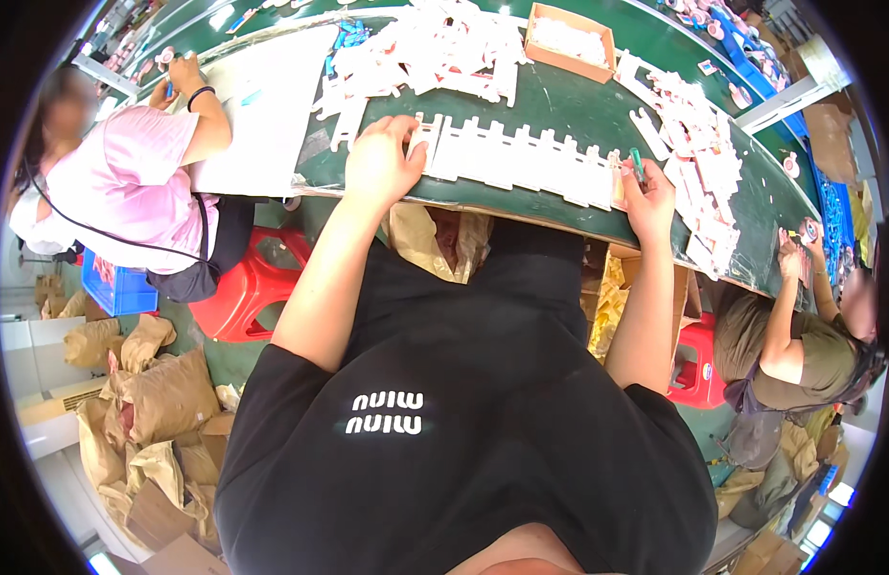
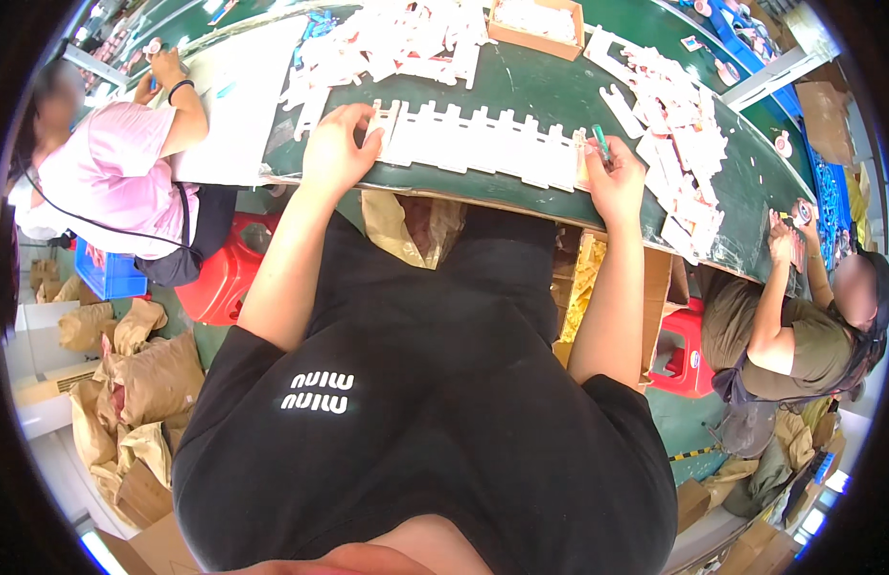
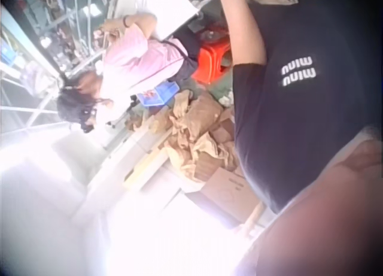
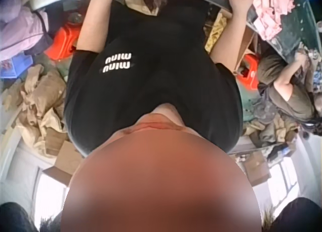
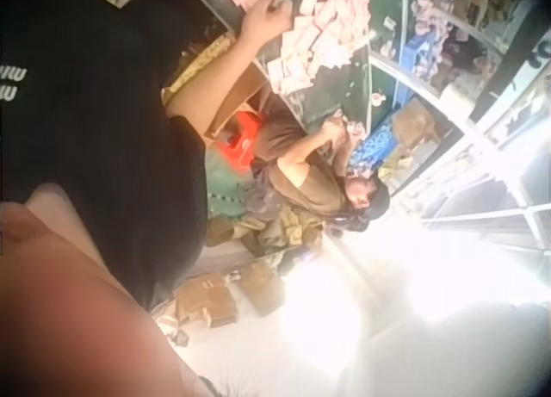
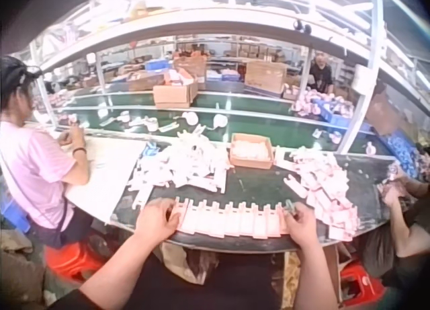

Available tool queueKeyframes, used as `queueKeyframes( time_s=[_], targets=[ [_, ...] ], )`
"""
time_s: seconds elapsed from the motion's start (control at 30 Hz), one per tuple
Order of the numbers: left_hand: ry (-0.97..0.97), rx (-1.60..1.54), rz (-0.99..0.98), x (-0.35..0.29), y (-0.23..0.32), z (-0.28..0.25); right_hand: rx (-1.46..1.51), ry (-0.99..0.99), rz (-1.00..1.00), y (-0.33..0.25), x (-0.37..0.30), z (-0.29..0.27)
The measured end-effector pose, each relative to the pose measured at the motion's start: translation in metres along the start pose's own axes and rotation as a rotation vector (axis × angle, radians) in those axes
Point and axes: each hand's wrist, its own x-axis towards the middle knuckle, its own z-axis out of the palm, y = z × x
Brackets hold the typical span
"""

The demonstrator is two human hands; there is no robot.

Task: Assembling small white plastic components into pink frames at a factory assembly line.

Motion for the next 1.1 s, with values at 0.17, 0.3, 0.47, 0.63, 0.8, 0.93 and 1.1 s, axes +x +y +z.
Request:
queueKeyframes(
  time_s=[0.17,0.3,0.47,0.63,0.8,0.93,1.1],
  targets=[
    [0.048,-0.166,-0.093,-0.001,0.007,0.012,0.008,0.022,-0.043,0.011,-0.001,-0.003],
    [0.132,-0.125,-0.058,-0.010,-0.007,0.015,0.073,0.096,-0.027,-0.001,-0.002,0.004],
    [0.108,-0.222,-0.085,-0.012,-0.004,0.013,-0.130,0.346,-0.045,0.005,0.001,-0.003],
    [0.122,-0.215,-0.044,-0.013,-0.007,0.014,-0.274,0.260,-0.083,-0.012,0.000,-0.001],
    [0.284,-0.225,-0.103,-0.012,0.003,0.021,0.290,0.310,0.015,0.019,0.007,-0.020],
    [0.340,-0.193,-0.011,-0.020,-0.002,0.018,0.224,0.290,-0.209,-0.023,0.030,-0.007],
    [0.378,-0.171,0.078,-0.023,-0.004,0.017,-0.307,0.096,-0.204,-0.098,0.121,0.024]
  ],
)
